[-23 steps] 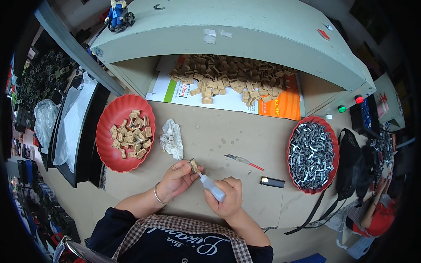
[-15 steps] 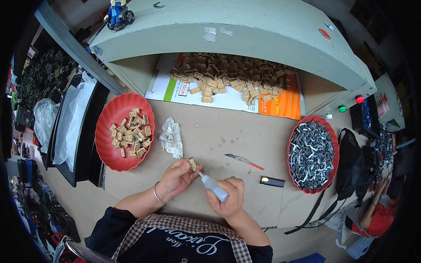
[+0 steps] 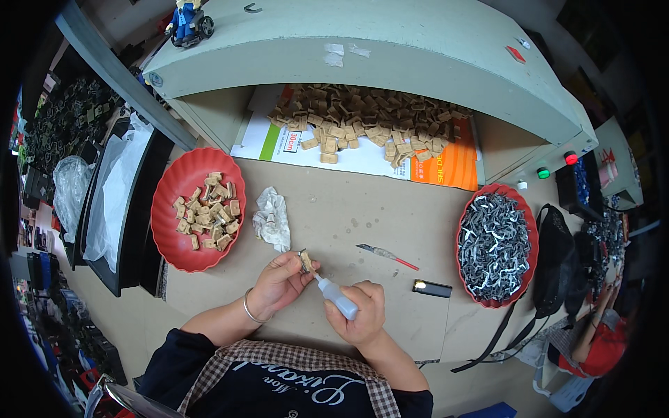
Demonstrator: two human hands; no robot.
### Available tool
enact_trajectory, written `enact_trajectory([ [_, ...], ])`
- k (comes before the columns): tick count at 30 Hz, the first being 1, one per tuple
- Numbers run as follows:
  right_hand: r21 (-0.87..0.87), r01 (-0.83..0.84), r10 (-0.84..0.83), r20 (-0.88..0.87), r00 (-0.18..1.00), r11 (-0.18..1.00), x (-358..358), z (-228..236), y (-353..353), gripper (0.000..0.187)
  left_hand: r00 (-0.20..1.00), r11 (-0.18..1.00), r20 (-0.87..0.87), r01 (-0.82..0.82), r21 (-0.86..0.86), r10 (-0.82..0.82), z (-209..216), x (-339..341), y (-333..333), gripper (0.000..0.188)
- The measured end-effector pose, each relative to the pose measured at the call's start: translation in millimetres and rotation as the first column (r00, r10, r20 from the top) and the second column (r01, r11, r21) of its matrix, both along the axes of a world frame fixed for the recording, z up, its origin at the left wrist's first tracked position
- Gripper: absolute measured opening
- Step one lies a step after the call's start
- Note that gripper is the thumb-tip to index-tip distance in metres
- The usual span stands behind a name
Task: The person applies glue from a squeeze bottle onto small blocks to assemble components by hand, then reaches into a bowl of metal fasteners.
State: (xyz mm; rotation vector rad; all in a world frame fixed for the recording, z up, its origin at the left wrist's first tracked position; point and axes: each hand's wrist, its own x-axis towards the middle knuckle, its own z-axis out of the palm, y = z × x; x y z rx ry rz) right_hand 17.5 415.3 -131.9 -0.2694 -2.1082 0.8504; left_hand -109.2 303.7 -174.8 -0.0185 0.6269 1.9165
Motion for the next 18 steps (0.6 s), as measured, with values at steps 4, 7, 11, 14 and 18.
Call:
enact_trajectory([
  [4,0.023,-0.004,0.004,0.019,1.0,1.0,0.1,2.4,0.1,0.031,1.0,1.0,0.016,-0.006,-0.025,0.006,1.2,-0.2,-0.3,0.011],
  [7,0.004,0.0,0.0,0.022,1.0,1.0,1.1,1.5,-0.8,0.031,1.0,1.0,0.022,-0.008,-0.019,0.008,0.5,-0.9,-0.3,0.011],
  [11,-0.012,0.01,-0.01,-0.004,1.0,1.0,0.9,1.6,-0.2,0.03,1.0,1.0,0.017,-0.017,-0.011,0.017,1.1,-0.2,0.5,0.011],
  [14,-0.023,0.022,-0.023,-0.023,0.999,0.999,0.9,1.1,0.9,0.029,1.0,1.0,0.018,-0.023,-0.015,0.024,0.1,-0.3,0.7,0.012],
  [18,-0.027,0.012,-0.013,-0.029,1.0,1.0,2.4,-1.2,0.1,0.029,1.0,1.0,0.001,-0.021,-0.004,0.021,1.1,-1.2,-0.3,0.012],
])
